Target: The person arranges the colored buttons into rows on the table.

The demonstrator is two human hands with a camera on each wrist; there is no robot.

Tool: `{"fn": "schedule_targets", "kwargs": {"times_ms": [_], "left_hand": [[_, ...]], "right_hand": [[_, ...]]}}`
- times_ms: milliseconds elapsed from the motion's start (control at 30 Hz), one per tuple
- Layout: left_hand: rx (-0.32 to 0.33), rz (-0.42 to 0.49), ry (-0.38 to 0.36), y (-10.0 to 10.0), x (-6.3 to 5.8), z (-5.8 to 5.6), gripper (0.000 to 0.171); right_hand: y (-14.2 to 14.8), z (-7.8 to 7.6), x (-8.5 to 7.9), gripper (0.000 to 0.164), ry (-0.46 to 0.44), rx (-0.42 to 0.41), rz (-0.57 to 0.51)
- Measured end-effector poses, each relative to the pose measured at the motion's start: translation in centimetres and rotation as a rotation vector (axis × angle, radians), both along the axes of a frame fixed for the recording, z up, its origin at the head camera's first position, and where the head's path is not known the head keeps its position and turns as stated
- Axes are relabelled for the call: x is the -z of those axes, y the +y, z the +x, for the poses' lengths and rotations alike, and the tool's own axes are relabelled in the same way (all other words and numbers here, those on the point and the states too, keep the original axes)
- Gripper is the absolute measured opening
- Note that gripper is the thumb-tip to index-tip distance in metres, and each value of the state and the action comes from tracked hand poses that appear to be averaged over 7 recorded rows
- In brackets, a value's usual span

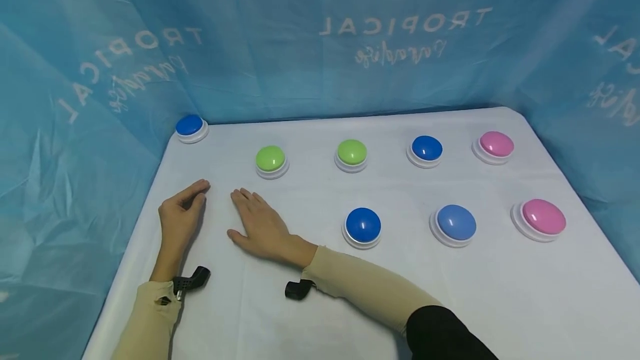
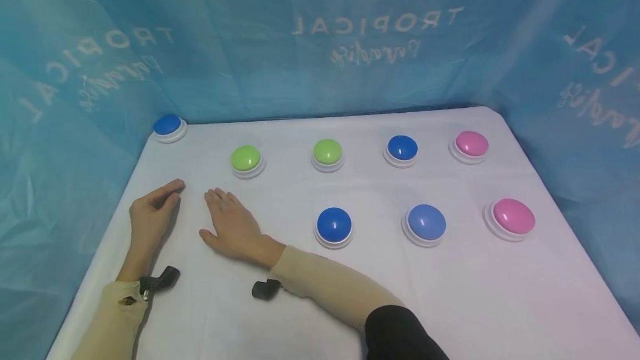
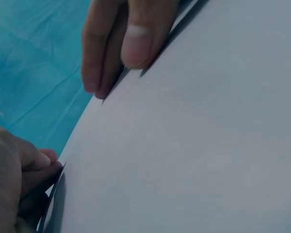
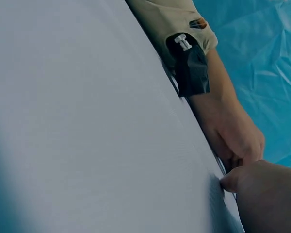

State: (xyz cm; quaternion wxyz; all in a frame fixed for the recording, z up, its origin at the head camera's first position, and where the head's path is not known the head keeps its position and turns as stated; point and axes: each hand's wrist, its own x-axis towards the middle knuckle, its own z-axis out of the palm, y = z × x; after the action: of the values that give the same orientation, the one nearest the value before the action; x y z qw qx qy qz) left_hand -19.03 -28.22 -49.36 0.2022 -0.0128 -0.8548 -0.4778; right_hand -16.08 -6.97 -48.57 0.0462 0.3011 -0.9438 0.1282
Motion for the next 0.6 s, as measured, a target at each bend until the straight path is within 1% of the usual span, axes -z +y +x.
{"fn": "schedule_targets", "kwargs": {"times_ms": [100,200,333,433,600], "left_hand": [[-0.035,0.014,-0.007,-0.5,0.1,-1.0,0.026],[-0.062,0.015,-0.018,-1.2,0.0,-2.0,0.026],[-0.101,0.011,-0.05,-1.8,-0.1,-3.1,0.03],[-0.128,0.019,-0.062,-2.0,-0.3,-3.9,0.036],[-0.149,0.056,-0.05,-2.0,-0.7,-5.3,0.038]], "right_hand": [[-0.3,-0.5,0.1,0.084,-0.011,-0.017,0.011],[-1.1,-1.4,0.1,0.084,-0.015,-0.034,0.025],[-2.2,-2.7,0.0,0.084,-0.032,-0.042,0.068],[-3.0,-4.0,-0.3,0.085,-0.057,-0.019,0.085],[-4.2,-6.5,-0.8,0.094,-0.115,0.04,0.105]]}}
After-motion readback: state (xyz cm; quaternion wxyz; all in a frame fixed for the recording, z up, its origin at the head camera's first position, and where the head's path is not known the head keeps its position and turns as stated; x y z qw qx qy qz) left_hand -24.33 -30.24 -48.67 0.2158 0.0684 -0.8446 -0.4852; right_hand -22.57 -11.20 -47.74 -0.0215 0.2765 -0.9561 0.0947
